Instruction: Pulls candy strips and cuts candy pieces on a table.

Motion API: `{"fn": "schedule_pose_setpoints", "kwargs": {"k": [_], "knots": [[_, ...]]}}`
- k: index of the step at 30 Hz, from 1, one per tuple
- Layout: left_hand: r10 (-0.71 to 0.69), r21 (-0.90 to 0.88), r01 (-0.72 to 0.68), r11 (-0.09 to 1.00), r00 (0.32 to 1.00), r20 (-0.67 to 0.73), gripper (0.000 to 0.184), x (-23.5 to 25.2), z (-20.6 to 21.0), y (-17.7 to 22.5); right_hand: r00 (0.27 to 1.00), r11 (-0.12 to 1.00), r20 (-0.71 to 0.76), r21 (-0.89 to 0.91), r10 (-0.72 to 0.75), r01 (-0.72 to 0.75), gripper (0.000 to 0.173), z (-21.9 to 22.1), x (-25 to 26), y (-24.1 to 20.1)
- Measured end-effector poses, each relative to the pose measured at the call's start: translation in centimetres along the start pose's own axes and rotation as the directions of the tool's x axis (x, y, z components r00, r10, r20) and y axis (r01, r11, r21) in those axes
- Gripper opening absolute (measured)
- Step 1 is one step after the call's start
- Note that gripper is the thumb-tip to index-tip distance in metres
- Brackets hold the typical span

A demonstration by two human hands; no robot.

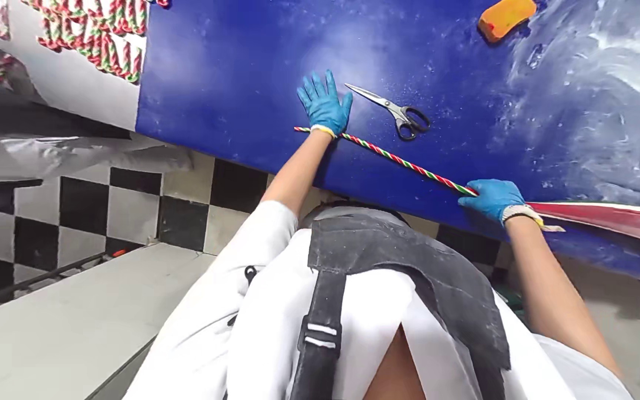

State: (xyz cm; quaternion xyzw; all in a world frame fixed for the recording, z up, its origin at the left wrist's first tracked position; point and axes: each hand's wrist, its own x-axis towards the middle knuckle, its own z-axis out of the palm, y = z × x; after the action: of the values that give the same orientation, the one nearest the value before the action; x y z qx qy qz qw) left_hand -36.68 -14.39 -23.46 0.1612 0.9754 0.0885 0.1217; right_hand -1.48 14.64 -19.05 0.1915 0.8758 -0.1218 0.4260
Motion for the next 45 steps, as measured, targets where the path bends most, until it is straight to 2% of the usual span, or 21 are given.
{"fn": "schedule_pose_setpoints", "kwargs": {"k": [2,5,6,8,9,10,11,14,16,19,21,26,28,30,31,32,33,36,38,41,45], "knots": [[0.068,0.031,-0.063,0.997,0.978,-0.195,0.084,2.8,2.2,0.8,1.000,1.000,0.004,0.010,0.005,-0.006,0.040,0.0,0.3,-0.1],[0.357,-0.056,-0.370,0.927,0.920,-0.164,0.077,-1.3,1.4,7.3,1.000,0.999,-0.005,0.039,0.009,-0.008,0.041,0.0,0.6,0.0],[0.529,-0.107,-0.539,0.835,0.841,-0.110,0.072,-4.6,1.4,10.3,1.000,0.999,-0.008,0.037,0.011,-0.011,0.042,0.2,0.6,0.1],[0.837,-0.145,-0.828,0.541,0.547,0.002,0.064,-11.4,3.4,15.9,1.000,0.999,-0.006,0.037,0.026,-0.026,0.044,0.1,0.6,-0.1],[0.897,-0.171,-0.881,0.441,0.427,0.115,0.063,-14.5,4.8,17.7,0.999,0.999,-0.003,0.036,0.036,-0.036,0.044,0.1,0.6,-0.3],[0.901,-0.205,-0.887,0.414,0.368,0.230,0.061,-17.2,5.9,18.8,0.999,0.998,0.002,0.030,0.046,-0.046,0.044,0.1,0.5,-0.7],[0.884,-0.227,-0.873,0.432,0.359,0.299,0.056,-18.9,6.5,19.1,0.999,0.999,0.007,0.019,0.050,-0.050,0.041,0.1,0.5,-0.9],[0.805,-0.283,-0.803,0.524,0.359,0.472,0.029,-17.9,4.8,15.8,0.996,0.997,0.037,-0.023,0.078,-0.077,0.036,0.0,0.7,-1.7],[0.770,-0.347,-0.763,0.545,0.292,0.567,0.048,-15.0,2.4,11.4,0.992,0.992,0.055,-0.047,0.118,-0.115,0.036,-0.2,0.6,-2.5],[0.734,-0.404,-0.692,0.599,0.271,0.623,0.056,-11.4,-2.8,2.4,0.985,0.983,0.053,-0.085,0.165,-0.161,0.030,-0.5,0.8,-3.9],[0.698,-0.448,-0.594,0.668,0.290,0.655,0.053,-9.3,-5.8,-4.4,0.980,0.980,0.058,-0.068,0.189,-0.185,0.029,-0.4,1.3,-4.1],[0.472,-0.420,-0.217,0.881,0.428,0.771,0.045,-4.5,-10.7,-22.1,0.966,0.967,0.055,0.013,0.254,-0.255,0.021,0.4,2.5,-3.3],[0.318,-0.295,-0.131,0.946,0.534,0.783,0.046,-4.0,-12.2,-27.8,0.959,0.959,0.046,0.039,0.280,-0.282,0.020,0.4,2.4,-3.5],[0.040,0.013,-0.067,0.998,0.733,0.679,0.047,-4.6,-13.6,-30.8,0.955,0.953,0.034,0.061,0.294,-0.296,0.023,0.5,2.3,-3.7],[-0.067,0.164,-0.019,0.986,0.863,0.501,0.042,-5.7,-13.5,-31.2,0.953,0.951,0.030,0.061,0.302,-0.304,0.023,0.5,2.2,-3.9],[-0.071,0.228,0.001,0.974,0.952,0.298,0.037,-7.3,-12.5,-30.9,0.952,0.950,0.022,0.052,0.306,-0.307,0.022,0.5,2.0,-4.1],[0.015,0.211,-0.049,0.976,0.987,0.162,0.041,-9.0,-10.9,-30.2,0.952,0.951,0.009,0.034,0.307,-0.307,0.020,0.5,1.8,-4.1],[0.337,0.092,-0.342,0.935,0.939,0.060,0.066,-14.1,-4.1,-25.7,0.953,0.953,-0.020,0.014,0.303,-0.302,0.021,0.5,1.5,-4.3],[0.365,0.116,-0.361,0.925,0.931,-0.019,0.090,-15.1,-1.0,-22.2,0.958,0.959,-0.044,0.003,0.284,-0.284,0.019,0.3,1.1,-4.4],[0.253,0.137,-0.240,0.961,0.964,-0.087,0.097,-9.3,-0.5,-18.4,0.963,0.964,-0.061,-0.012,0.263,-0.264,0.017,0.6,0.9,-4.5],[0.146,0.171,-0.138,0.976,0.989,-0.032,0.092,3.1,-2.0,-13.9,0.969,0.968,-0.015,0.041,0.247,-0.246,0.027,-0.1,0.7,-4.6]]}}
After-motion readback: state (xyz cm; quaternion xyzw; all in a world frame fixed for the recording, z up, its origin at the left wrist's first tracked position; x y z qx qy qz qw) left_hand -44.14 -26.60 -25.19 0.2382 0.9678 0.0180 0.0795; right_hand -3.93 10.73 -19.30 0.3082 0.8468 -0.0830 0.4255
